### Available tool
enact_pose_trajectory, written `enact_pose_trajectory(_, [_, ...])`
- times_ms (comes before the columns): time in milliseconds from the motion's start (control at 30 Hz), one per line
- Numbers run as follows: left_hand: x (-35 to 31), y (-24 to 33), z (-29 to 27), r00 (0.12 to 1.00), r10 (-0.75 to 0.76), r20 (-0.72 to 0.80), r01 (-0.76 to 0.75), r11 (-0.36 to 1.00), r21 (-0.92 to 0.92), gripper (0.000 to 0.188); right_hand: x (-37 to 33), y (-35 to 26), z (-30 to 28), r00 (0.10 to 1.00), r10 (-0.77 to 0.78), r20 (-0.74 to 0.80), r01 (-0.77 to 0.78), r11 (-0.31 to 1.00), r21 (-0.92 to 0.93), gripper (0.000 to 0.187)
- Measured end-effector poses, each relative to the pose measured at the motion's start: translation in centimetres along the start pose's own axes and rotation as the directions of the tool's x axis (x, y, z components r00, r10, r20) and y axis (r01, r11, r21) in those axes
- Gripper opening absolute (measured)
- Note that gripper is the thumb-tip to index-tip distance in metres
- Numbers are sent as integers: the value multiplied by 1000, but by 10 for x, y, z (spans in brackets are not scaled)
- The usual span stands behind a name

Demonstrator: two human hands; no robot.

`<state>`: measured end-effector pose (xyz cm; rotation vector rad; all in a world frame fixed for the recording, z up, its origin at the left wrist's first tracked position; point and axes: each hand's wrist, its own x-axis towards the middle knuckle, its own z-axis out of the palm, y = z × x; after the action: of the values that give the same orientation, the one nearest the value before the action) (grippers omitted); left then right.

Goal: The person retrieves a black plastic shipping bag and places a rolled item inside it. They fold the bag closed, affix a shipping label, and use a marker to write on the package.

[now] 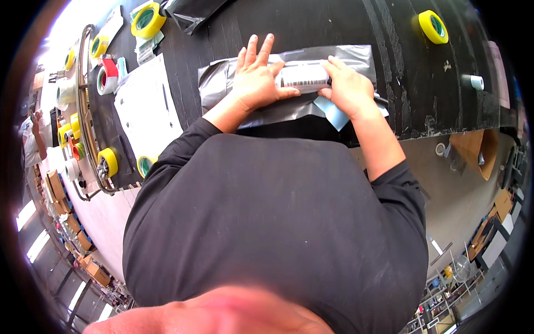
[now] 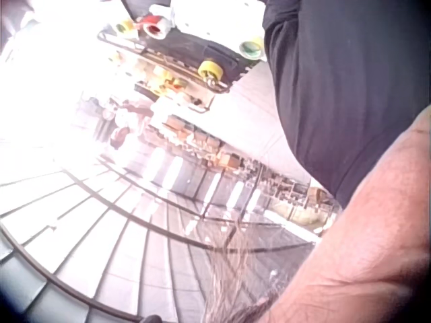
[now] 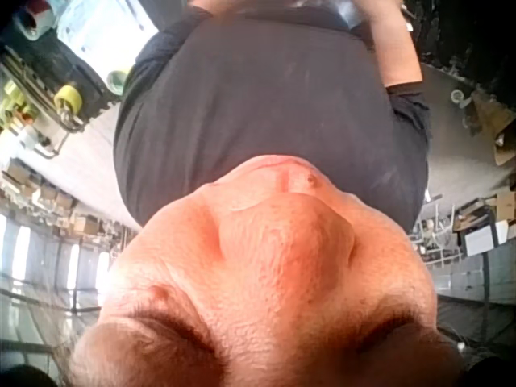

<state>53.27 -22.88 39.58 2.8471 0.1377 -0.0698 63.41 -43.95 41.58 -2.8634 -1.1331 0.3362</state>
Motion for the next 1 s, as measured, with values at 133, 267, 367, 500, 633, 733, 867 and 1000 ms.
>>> enact_pose_trajectory(133, [-21,-6,-3,999,-27,-36,30,996,89,85,-2,-5,-5,998,20,54,-20,1000,0,70])
enact_pose_trajectory(267, [-52,-25,19,946,101,-307,-79,993,82,88,-17,14,9,986,-65,-154,105,959,265,68])
enact_pose_trajectory(367, [-74,-24,9,890,111,-442,-312,856,-413,76,-36,-13,-4,950,-17,-313,177,853,491,42])
enact_pose_trajectory(500, [-88,6,0,994,68,-81,-84,49,-995,72,-48,-63,-16,965,-32,-259,161,853,497,31])
enact_pose_trajectory(633, [-94,14,6,998,44,37,17,388,-921,72,-50,-45,-5,949,48,-312,60,943,326,33])
enact_pose_trajectory(733, [-88,26,5,953,215,-215,-302,743,-598,69,-57,-27,-4,952,142,-269,-41,936,349,29])
enact_pose_trajectory(867, [-58,32,32,891,349,-290,-363,932,5,65,-56,-17,6,953,297,-58,-256,895,364,22])
enact_pose_trajectory(1000, [-45,23,48,940,308,-150,-274,939,207,68,-61,13,22,929,369,22,-360,890,278,20])
